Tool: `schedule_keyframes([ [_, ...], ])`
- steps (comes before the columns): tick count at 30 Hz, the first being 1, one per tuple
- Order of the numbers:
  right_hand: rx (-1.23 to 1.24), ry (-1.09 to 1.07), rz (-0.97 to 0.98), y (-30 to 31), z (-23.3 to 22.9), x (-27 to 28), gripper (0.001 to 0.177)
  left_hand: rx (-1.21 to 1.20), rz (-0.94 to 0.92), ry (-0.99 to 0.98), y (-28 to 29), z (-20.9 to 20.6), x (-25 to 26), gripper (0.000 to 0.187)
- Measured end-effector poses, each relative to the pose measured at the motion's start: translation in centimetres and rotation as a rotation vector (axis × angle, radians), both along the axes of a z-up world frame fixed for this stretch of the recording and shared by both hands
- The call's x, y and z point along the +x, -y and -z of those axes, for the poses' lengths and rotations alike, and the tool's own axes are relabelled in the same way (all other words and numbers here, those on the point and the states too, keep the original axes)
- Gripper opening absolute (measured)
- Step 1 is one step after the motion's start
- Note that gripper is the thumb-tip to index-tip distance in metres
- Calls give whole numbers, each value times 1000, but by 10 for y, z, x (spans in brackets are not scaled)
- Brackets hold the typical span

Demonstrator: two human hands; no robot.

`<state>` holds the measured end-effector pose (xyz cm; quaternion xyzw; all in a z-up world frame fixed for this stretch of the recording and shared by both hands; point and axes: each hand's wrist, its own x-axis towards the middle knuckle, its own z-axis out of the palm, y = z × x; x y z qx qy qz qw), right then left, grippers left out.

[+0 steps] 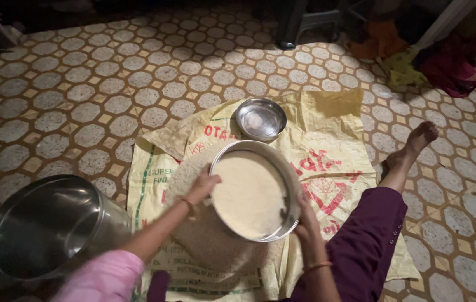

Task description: The person sits on the floor and sifts grains in a metal bowl, picking out small debris by hand and discarding it onto a sack. The person repeatedly shakes and turns the bowl to continue sorting.

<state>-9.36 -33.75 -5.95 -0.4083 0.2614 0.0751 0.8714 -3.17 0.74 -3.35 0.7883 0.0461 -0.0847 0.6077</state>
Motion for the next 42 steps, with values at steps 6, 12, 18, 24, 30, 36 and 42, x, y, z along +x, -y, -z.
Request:
schedule_keyframes([
  [6,-108,9,-61,15,-14,-10,59,-190,47,-70,17,73,-17,76],
  [12,-157,148,-432,-45,-17,-6,69,-478,-298,-421,-81,60,-31,60],
  [18,-395,69,-159,11,20,15,87,190,-110,-154,21,56,-36,69],
  [24,-322,1,-174,-26,12,-4,89,-304,-55,-15,-34,49,-40,61],
  [30,-86,336,-331,-60,-14,-4,93,-634,-310,-256,-92,40,-29,65],
  [36,-235,75,-87,-8,-6,6,95,-177,31,182,13,33,-35,75],
  [42,-338,472,-174,-65,0,-14,92,-710,-251,-128,-61,16,-48,71],
])
